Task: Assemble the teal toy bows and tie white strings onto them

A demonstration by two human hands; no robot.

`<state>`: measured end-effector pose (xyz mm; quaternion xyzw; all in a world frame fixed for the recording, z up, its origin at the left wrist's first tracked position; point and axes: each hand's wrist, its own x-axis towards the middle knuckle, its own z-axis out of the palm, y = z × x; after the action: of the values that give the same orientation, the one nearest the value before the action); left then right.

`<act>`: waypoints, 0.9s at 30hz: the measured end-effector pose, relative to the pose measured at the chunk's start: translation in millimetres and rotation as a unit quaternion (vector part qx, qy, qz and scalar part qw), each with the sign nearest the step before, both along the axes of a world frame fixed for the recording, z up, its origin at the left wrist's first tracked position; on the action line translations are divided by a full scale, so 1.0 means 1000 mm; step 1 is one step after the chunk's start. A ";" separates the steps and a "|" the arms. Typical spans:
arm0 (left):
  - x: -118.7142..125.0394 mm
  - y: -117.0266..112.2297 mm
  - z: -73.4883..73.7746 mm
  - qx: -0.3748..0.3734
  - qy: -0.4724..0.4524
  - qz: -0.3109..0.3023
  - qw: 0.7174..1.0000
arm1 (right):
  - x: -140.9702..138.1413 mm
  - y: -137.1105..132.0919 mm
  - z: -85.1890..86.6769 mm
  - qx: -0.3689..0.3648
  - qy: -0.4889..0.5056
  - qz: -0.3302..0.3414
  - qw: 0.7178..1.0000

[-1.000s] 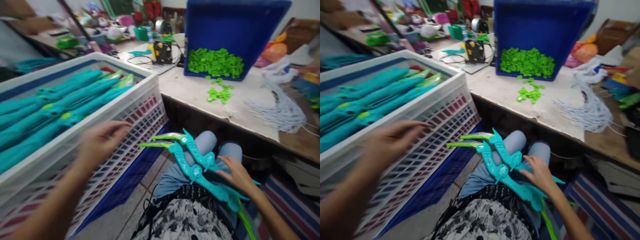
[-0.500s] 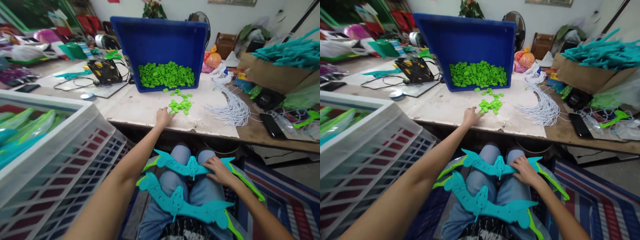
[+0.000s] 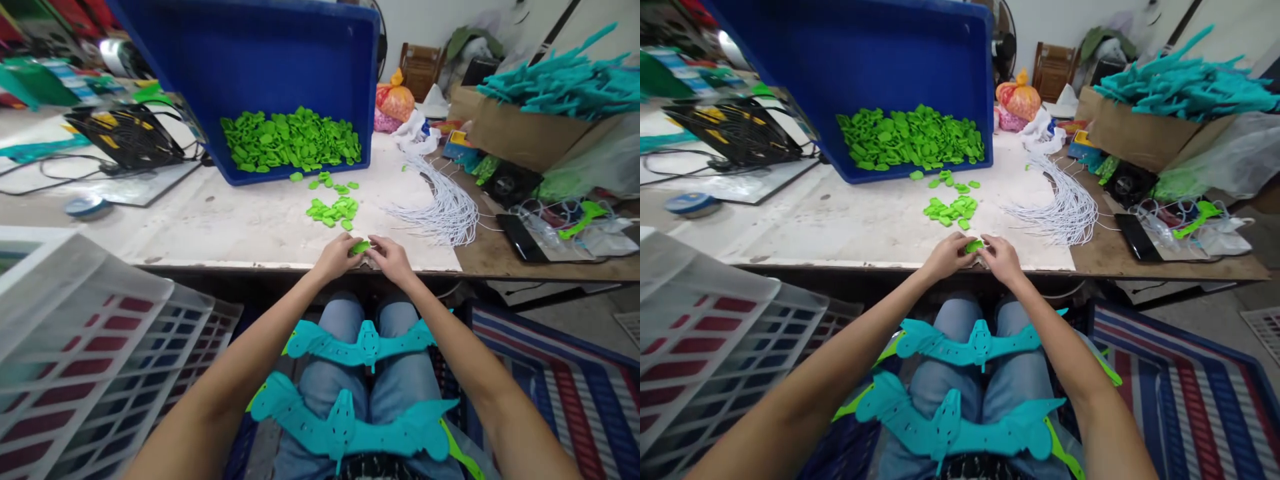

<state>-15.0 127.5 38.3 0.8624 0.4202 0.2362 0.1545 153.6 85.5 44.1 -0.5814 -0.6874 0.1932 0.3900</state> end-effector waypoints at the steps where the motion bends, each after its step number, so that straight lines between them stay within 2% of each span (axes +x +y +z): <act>1: 0.001 0.001 0.000 0.010 0.010 -0.004 1.000 | -0.005 0.008 0.000 -0.031 0.008 -0.011 0.999; 3: 0.002 0.005 0.000 0.028 0.041 0.002 0.999 | -0.008 0.017 0.003 -0.075 0.017 -0.044 0.996; 6: 0.001 0.010 0.002 0.041 0.074 0.031 0.996 | 0.004 0.019 0.014 -0.076 -0.008 -0.094 0.993; 8: 0.000 0.010 0.005 0.046 0.060 0.056 0.996 | 0.020 0.016 0.024 -0.060 -0.106 -0.108 0.987; 10: 0.000 0.000 0.010 0.056 0.006 0.089 0.994 | 0.035 0.016 0.033 -0.051 -0.244 -0.096 0.964; 13: 0.002 -0.035 0.014 0.036 -0.099 0.107 0.989 | 0.046 0.019 0.037 -0.062 -0.367 -0.048 0.927; 16: 0.001 -0.085 0.003 -0.091 -0.115 0.057 0.988 | 0.050 0.024 0.033 -0.080 -0.357 -0.008 0.931; 19: -0.005 -0.122 -0.019 -0.231 -0.026 0.032 0.972 | 0.064 0.021 0.027 -0.051 -0.286 0.023 0.957; 21: -0.009 -0.131 -0.033 -0.299 0.040 -0.003 0.953 | 0.079 0.016 0.024 -0.010 -0.239 0.062 0.969; 23: -0.011 -0.128 -0.043 -0.364 0.067 -0.059 0.927 | 0.092 0.009 0.020 0.009 -0.220 0.113 0.969; 25: -0.009 -0.122 -0.047 -0.436 0.047 -0.087 0.894 | 0.098 0.004 0.015 0.007 -0.227 0.150 0.962; 27: -0.004 -0.118 -0.049 -0.490 0.006 -0.078 0.868 | 0.099 0.002 0.011 0.014 -0.233 0.161 0.959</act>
<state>-18.7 9.9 -11.1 0.7068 0.4141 -0.0180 0.5732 252.7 87.9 54.7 -0.4868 -0.8462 0.1032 0.1909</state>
